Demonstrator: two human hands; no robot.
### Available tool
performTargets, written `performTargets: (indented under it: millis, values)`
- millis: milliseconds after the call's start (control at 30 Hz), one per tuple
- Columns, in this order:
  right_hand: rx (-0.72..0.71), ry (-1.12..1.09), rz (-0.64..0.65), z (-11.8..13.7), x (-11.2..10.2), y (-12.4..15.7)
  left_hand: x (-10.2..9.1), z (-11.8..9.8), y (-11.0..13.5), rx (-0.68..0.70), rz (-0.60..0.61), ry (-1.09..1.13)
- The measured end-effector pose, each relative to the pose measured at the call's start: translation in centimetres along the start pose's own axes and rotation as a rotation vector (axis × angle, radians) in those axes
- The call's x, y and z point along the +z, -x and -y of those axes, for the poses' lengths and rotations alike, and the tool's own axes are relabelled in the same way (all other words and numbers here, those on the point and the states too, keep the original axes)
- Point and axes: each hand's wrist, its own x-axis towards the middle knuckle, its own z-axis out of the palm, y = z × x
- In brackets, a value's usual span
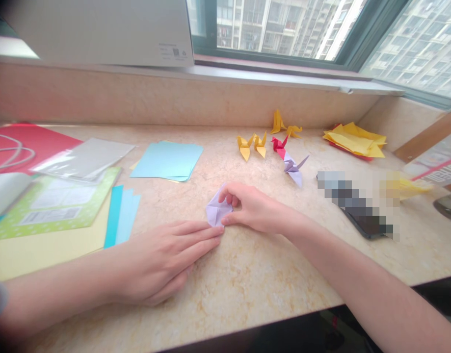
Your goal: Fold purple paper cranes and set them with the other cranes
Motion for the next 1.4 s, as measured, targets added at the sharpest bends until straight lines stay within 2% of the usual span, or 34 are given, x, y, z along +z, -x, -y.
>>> performTargets:
  millis: [400, 567, 700, 833, 967, 1067, 1233, 1400]
  values:
    - [-0.053, 0.007, 0.012, 0.1, -0.2, 0.2, -0.1, 0.0, -0.1, -0.006, 0.007, -0.01]
    - [-0.139, 0.006, 0.051, -0.1, -0.8, 0.1, -0.1, 0.1, -0.1, -0.003, 0.023, -0.018]
    - [-0.271, 0.198, 0.094, -0.6, -1.3, 1.0, -0.2, 0.1, -0.1, 0.005, 0.009, -0.008]
    - [-0.382, 0.489, 0.045, -1.2, -1.1, 2.2, -0.2, 0.1, 0.1, -0.004, 0.018, -0.001]
    - [-0.407, 0.649, 0.013, -1.4, -0.6, 2.6, -0.2, 0.0, 0.1, -0.015, 0.021, 0.009]
    - [-0.436, 0.646, -0.03, -0.9, -0.3, 2.5, -0.4, -0.1, -0.1, -0.03, 0.024, 0.0]
    - [-0.538, 0.588, -0.023, 0.4, 0.0, 2.3, -0.6, -0.4, -0.1, -0.028, -0.017, -0.037]
    - [-0.512, 0.569, -0.034, 1.6, 0.7, 2.9, -0.5, -0.7, 0.5, -0.153, -0.077, -0.105]
